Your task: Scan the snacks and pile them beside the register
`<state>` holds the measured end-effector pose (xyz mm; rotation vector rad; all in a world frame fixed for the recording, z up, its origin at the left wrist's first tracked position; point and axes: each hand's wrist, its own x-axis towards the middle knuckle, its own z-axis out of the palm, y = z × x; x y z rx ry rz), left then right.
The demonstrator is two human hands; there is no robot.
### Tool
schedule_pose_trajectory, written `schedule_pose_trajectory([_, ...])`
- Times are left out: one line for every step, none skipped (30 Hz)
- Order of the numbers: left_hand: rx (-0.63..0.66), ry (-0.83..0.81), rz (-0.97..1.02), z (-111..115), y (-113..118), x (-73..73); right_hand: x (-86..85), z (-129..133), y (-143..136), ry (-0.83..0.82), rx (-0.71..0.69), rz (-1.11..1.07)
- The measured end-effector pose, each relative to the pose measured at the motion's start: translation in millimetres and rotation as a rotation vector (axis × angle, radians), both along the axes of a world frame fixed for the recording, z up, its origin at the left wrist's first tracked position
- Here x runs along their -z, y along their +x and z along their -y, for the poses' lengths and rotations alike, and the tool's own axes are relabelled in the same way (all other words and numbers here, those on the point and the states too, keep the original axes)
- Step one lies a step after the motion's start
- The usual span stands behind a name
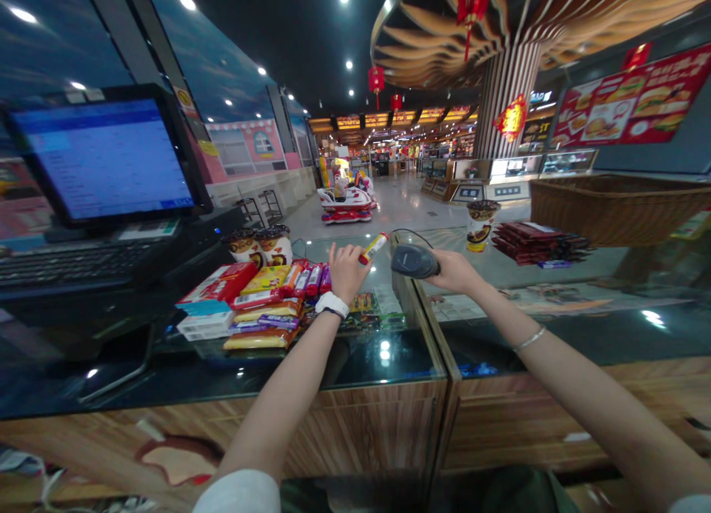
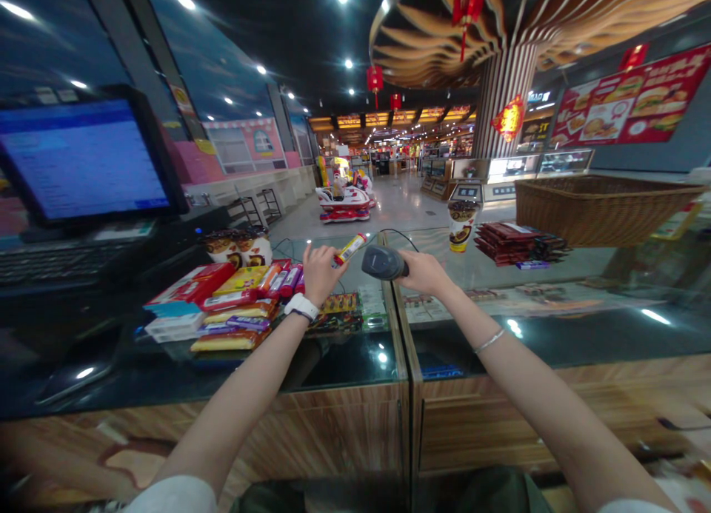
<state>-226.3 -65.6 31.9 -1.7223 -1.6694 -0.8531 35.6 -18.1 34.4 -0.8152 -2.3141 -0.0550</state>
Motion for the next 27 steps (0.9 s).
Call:
schedule_pose_trajectory([0.000, 0.001, -0.002, 0, 0, -0.1, 0.0, 0, 0, 0.001, 0.000, -0.001])
schedule_pose_trajectory([0.000, 0.001, -0.004, 0, -1, -0.2, 0.0, 0, 0, 0.001, 0.000, -0.002])
schedule_pose_trajectory([0.000, 0.002, -0.006, 0, -1, -0.2, 0.0, 0, 0, 0.000, 0.000, -0.001])
schedule_pose_trajectory([0.002, 0.004, -0.008, 0, -1, -0.2, 0.0, 0, 0, -0.001, 0.001, 0.000])
schedule_pose_trajectory([0.004, 0.005, -0.010, 0, -1, -0.1, -0.1, 0, 0, -0.001, 0.003, 0.002])
schedule_pose_trajectory([0.007, 0.007, -0.011, 0, -1, -0.1, -0.3, 1, 0, -0.003, 0.007, 0.007])
schedule_pose_trajectory([0.009, 0.009, -0.011, 0, -1, -0.1, -0.6, 1, 0, -0.004, 0.014, 0.012])
schedule_pose_trajectory([0.009, 0.010, -0.011, 0, -1, -0.1, -0.9, 1, 0, -0.007, 0.023, 0.020])
schedule_pose_trajectory([0.009, 0.010, -0.009, 0, -1, -0.1, -1.3, 1, 0, -0.008, 0.035, 0.030])
schedule_pose_trajectory([0.011, 0.009, -0.008, 0, -1, -0.1, -1.7, 2, 0, -0.011, 0.051, 0.044])
schedule_pose_trajectory([0.013, 0.009, -0.007, 1, -1, -0.1, -2.1, 2, 0, -0.014, 0.071, 0.064])
schedule_pose_trajectory([0.017, 0.007, -0.006, 1, -1, -0.1, -2.5, 2, 0, -0.018, 0.095, 0.087])
schedule_pose_trajectory([0.022, 0.006, -0.005, 1, -1, -0.2, -2.7, 2, 0, -0.022, 0.122, 0.111])
schedule_pose_trajectory([0.027, 0.005, -0.004, 1, 0, -0.2, -2.9, 1, 0, -0.027, 0.149, 0.131])
schedule_pose_trajectory([0.031, 0.004, -0.002, 1, 0, -0.3, -2.9, 1, 0, -0.034, 0.173, 0.145])
schedule_pose_trajectory([0.033, 0.004, 0.000, 2, 0, -0.4, -2.9, 0, 1, -0.043, 0.190, 0.152])
schedule_pose_trajectory([0.034, 0.003, 0.001, 2, 1, -0.5, -2.6, -1, 1, -0.053, 0.201, 0.151])
schedule_pose_trajectory([0.035, 0.002, 0.000, 2, 1, -0.7, -2.3, -2, 2, -0.062, 0.203, 0.144])
schedule_pose_trajectory([0.035, 0.001, -0.001, 2, 2, -0.9, -1.8, -3, 3, -0.068, 0.198, 0.134])
schedule_pose_trajectory([0.036, 0.000, -0.003, 2, 2, -1.1, -1.2, -5, 4, -0.071, 0.185, 0.121])
schedule_pose_trajectory([0.037, 0.000, -0.005, 2, 3, -1.3, -0.4, -8, 5, -0.072, 0.168, 0.107])
schedule_pose_trajectory([0.039, -0.001, -0.005, 3, 4, -1.5, 0.4, -10, 6, -0.070, 0.148, 0.093])
schedule_pose_trajectory([0.043, -0.002, -0.004, 3, 4, -1.7, 1.5, -13, 7, -0.069, 0.127, 0.080])
schedule_pose_trajectory([0.045, -0.004, 0.000, 3, 5, -1.9, 2.7, -16, 8, -0.070, 0.107, 0.070])
schedule_pose_trajectory([0.047, -0.007, 0.004, 3, 5, -2.1, 4.2, -20, 8, -0.071, 0.089, 0.061])
schedule_pose_trajectory([0.046, -0.009, 0.007, 4, 5, -2.3, 5.9, -23, 9, -0.074, 0.072, 0.057])
schedule_pose_trajectory([0.043, -0.010, 0.008, 4, 6, -2.5, 7.9, -26, 9, -0.076, 0.058, 0.057])
